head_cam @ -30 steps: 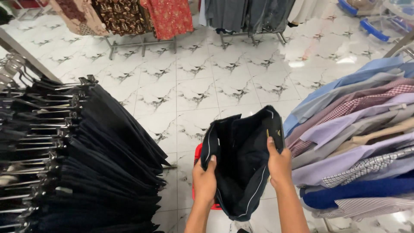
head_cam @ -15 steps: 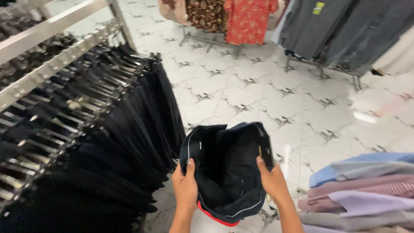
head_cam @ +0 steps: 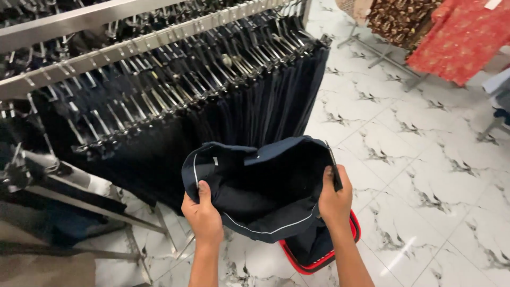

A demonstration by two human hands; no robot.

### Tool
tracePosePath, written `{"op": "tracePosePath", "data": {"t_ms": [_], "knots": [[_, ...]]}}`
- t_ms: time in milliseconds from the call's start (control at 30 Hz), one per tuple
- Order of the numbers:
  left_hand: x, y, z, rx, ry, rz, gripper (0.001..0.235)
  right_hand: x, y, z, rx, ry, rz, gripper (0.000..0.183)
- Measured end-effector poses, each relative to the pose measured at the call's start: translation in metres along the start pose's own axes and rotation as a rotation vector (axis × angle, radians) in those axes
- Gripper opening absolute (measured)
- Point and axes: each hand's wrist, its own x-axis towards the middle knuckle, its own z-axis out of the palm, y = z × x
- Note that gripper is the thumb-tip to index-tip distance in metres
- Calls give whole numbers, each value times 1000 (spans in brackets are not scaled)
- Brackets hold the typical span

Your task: Taking trousers out of a shopping basket and hanging them onto a clothing rack.

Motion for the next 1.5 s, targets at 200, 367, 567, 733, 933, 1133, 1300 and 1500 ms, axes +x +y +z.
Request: {"op": "tracePosePath", "data": {"t_ms": [200,367,567,733,933,1133,1300,1500], "knots": [[23,25,-45,-15,242,-90,38,-14,41,64,-262,-408,185,50],[37,42,-80,-32,283,78,40,-37,0,96,-121,-326,128,38],[58,7,-140,253,301,66,48,-41,32,148,-76,-244,108,61],[74,-44,-197,354,361,-334,47,-64,106,189,-637,-772,366,87],[86,2,-210,295,406,-384,49,-73,80,229,-627,-805,343,71],[93,53,-225,259,573,155,39,-79,-9,242,-99,-291,-46,55],[88,8,-260,429,771,141,29,-92,20,265,15,-330,-75,60],[71,-26,-301,449,842,9,33,-143,86,272,-478,-810,415,61]]}}
